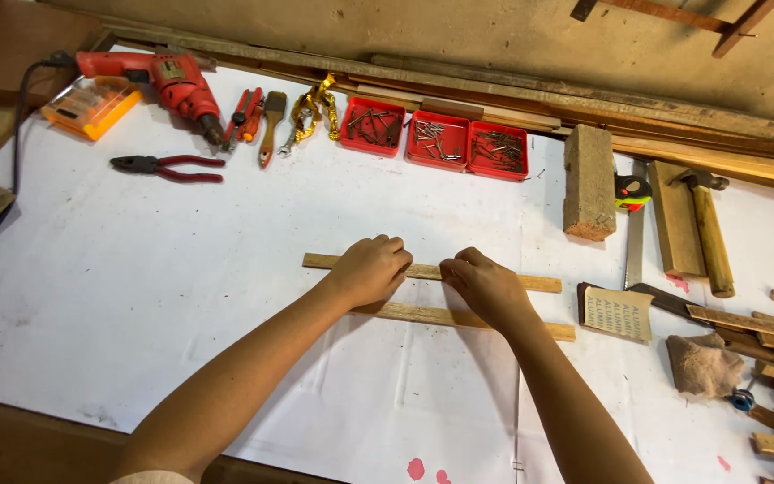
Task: The person is sanding thin wooden strips using a piece of sandpaper.
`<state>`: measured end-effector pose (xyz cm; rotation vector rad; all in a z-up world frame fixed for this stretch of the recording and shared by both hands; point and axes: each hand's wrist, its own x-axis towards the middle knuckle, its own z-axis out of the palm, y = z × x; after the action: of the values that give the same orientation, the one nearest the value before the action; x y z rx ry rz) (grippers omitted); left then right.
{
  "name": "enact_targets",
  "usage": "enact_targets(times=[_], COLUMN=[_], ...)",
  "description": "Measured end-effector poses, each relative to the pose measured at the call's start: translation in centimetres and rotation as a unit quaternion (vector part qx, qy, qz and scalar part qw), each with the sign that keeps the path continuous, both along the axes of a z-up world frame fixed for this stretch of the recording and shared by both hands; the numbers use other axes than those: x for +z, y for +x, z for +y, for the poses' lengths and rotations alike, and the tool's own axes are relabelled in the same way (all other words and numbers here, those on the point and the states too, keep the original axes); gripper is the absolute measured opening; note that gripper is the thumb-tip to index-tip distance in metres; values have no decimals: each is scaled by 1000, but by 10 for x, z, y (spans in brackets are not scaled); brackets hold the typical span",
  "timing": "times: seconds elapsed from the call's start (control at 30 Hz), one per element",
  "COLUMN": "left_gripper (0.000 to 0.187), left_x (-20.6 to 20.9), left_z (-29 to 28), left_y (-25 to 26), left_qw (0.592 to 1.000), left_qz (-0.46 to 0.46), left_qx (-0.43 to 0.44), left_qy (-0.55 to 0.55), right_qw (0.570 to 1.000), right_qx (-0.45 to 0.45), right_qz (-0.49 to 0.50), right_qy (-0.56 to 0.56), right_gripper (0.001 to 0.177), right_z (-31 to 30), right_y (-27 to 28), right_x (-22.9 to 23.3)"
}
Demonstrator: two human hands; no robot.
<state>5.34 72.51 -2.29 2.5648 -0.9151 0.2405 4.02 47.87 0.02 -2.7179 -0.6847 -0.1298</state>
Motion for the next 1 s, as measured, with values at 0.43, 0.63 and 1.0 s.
enact_targets(times=[0.43,0.63,1.0], left_gripper=[14,12,23], left_x=[-1,13,22], left_z=[5,39,153], left_y=[2,-2,-19], left_qw=[999,998,989], left_qz=[-17,49,89], left_qx=[-1,30,117], left_qy=[34,8,5], right_qw=[998,995,991], right_qx=[19,64,131], right_qz=[-55,-73,-31], right_qy=[0,17,15], right_gripper=[20,21,19], right_z=[8,40,161], right_y=[1,19,43], right_x=[-7,2,12])
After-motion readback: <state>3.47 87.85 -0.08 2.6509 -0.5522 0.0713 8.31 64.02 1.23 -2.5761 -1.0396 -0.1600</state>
